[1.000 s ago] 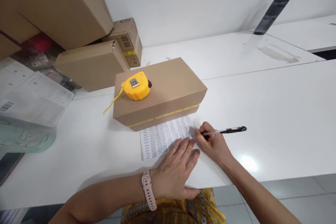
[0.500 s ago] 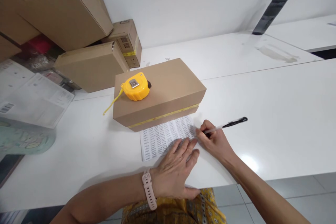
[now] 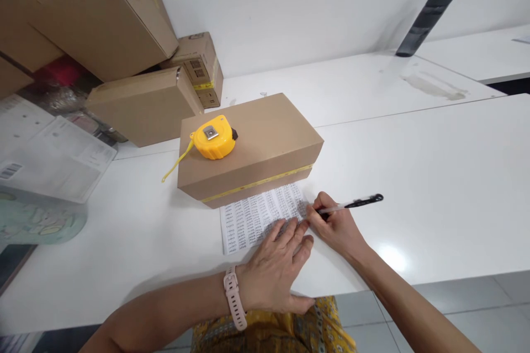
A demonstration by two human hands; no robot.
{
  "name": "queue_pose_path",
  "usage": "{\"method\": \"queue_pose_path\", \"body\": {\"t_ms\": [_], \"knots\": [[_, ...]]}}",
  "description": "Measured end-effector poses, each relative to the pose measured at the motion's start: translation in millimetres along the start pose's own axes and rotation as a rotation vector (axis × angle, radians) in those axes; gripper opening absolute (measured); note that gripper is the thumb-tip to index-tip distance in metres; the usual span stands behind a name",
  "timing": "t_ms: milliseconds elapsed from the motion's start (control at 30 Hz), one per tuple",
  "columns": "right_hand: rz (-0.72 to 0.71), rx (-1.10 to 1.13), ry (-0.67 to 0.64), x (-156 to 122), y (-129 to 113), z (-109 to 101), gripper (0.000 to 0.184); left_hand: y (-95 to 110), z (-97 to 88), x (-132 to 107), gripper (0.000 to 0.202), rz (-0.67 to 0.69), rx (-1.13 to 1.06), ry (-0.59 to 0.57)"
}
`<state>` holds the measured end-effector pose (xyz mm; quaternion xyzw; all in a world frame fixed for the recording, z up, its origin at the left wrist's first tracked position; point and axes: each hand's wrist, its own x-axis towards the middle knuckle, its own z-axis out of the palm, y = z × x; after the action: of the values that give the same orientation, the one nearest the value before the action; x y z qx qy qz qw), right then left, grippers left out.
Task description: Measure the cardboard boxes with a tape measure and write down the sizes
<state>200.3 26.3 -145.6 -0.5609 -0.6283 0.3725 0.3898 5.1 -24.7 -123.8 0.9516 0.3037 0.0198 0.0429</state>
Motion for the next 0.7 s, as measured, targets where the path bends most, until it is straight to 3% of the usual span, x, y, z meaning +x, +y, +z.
{"method": "queue_pose_path", "body": {"t_ms": [700], "knots": [[0.0,-0.017,0.006,1.1,-0.6,-0.9,0.032,-0.8,-1.4,-0.2,0.091,0.001,0.026,-0.002]]}}
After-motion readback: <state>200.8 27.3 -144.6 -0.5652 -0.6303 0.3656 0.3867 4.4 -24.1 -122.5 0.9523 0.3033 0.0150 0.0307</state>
